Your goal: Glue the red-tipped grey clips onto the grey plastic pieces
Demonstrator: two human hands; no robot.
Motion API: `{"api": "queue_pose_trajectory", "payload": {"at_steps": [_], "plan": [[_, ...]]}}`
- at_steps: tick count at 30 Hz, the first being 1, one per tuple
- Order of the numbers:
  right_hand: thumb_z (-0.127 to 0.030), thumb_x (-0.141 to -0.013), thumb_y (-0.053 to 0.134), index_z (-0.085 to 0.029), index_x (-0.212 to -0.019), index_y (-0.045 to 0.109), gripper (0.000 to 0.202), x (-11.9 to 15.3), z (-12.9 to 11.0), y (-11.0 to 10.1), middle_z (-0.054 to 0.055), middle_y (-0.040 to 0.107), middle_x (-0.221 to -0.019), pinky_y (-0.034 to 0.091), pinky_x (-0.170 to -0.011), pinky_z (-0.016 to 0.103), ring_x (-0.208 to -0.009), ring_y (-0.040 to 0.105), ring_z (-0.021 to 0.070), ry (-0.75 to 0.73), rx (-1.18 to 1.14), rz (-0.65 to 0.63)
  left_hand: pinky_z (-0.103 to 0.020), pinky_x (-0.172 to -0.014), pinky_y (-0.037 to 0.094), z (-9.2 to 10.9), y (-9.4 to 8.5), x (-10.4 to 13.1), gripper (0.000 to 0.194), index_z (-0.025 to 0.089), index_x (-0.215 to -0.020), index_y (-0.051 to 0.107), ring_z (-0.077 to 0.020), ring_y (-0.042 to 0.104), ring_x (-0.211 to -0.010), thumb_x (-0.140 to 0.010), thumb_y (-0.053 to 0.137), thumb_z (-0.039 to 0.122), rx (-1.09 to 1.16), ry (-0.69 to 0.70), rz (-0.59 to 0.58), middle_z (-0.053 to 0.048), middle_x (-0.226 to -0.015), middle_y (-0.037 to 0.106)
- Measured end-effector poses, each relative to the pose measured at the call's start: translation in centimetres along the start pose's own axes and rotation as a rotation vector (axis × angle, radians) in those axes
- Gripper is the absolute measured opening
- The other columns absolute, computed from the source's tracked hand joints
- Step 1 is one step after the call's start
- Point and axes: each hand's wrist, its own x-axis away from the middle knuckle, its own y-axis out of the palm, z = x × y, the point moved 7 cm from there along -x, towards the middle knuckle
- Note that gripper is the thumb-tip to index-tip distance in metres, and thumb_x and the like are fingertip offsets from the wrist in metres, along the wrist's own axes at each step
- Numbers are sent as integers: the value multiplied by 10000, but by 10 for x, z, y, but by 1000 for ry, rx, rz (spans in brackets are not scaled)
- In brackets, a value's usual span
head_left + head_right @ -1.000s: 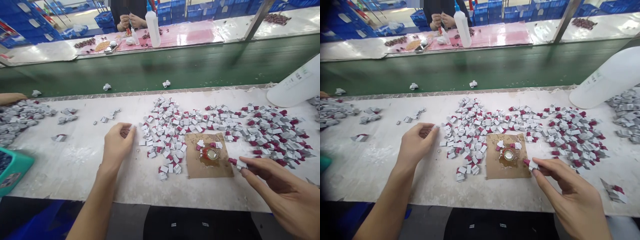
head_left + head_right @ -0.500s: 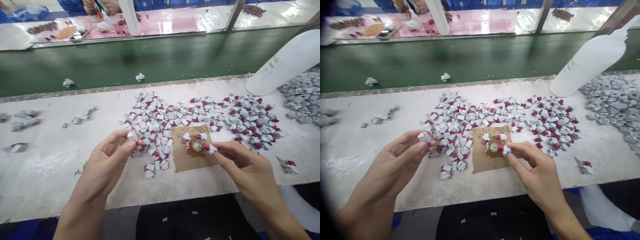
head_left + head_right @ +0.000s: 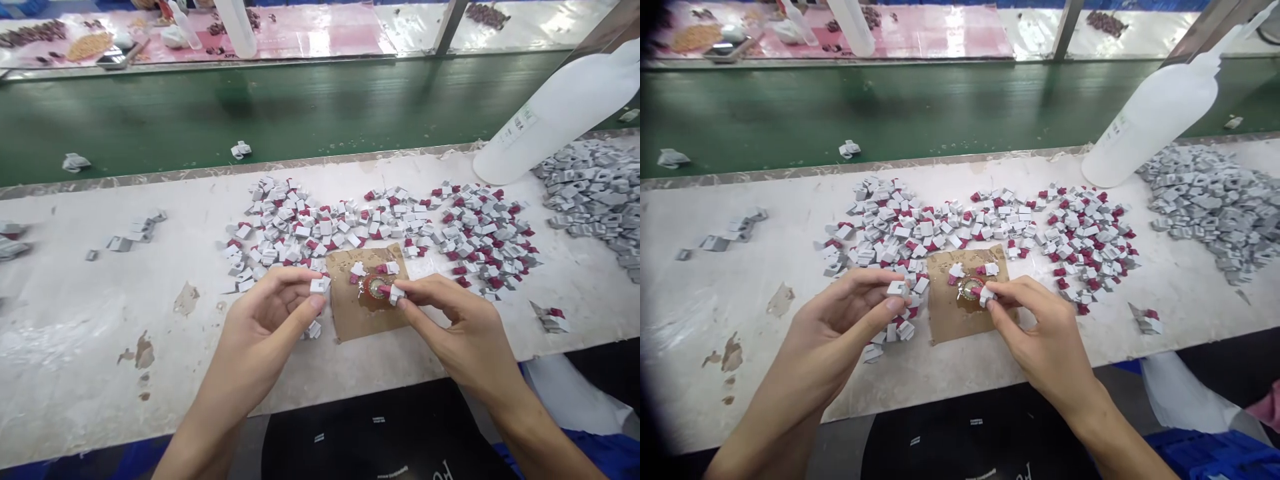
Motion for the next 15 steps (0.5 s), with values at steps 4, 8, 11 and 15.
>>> {"api": "queue_pose_trajectory", "payload": {"at_steps": [4,8,11,15], "plan": [[-284,-1080,849,-331,-1192,934,148,-1,-1,-6,41,894,-1131,737,-888,378,-996,848,241,54,-90,25,-312,-785,712,9,21,-1,215,309,-1107,854,-248,837,-946,-985,948,459,9,-1,-51,-39,-989,832],[-316,-1067,902,-407,-1264,938,220,-5,2,-6,11,923,-1231,765,-991,362,-1128,898,248,156,-389,8,-339,-932,750,14,53,-4,128,291,-1127,832,-252,884,-1081,-1046,884,375,137,-19,-190,-48,-1131,882],[-361,-1077,901,-404,-1271,941,203,-8,4,-2,28,924,-1290,778,-1033,432,-1197,902,287,189,-553,-54,-354,-1010,752,17,73,-8,112,269,-1137,815,-250,892,-1135,-1064,863,339,222,-32,-263,-63,-1209,897],[-411,-1069,908,-380,-1250,947,188,-10,5,-2,51,923,-1284,786,-1028,491,-1192,903,315,191,-565,-48,-357,-1002,759,17,84,-10,116,268,-1127,818,-247,901,-1098,-1053,881,331,246,-43,-292,-61,-1182,906]]}}
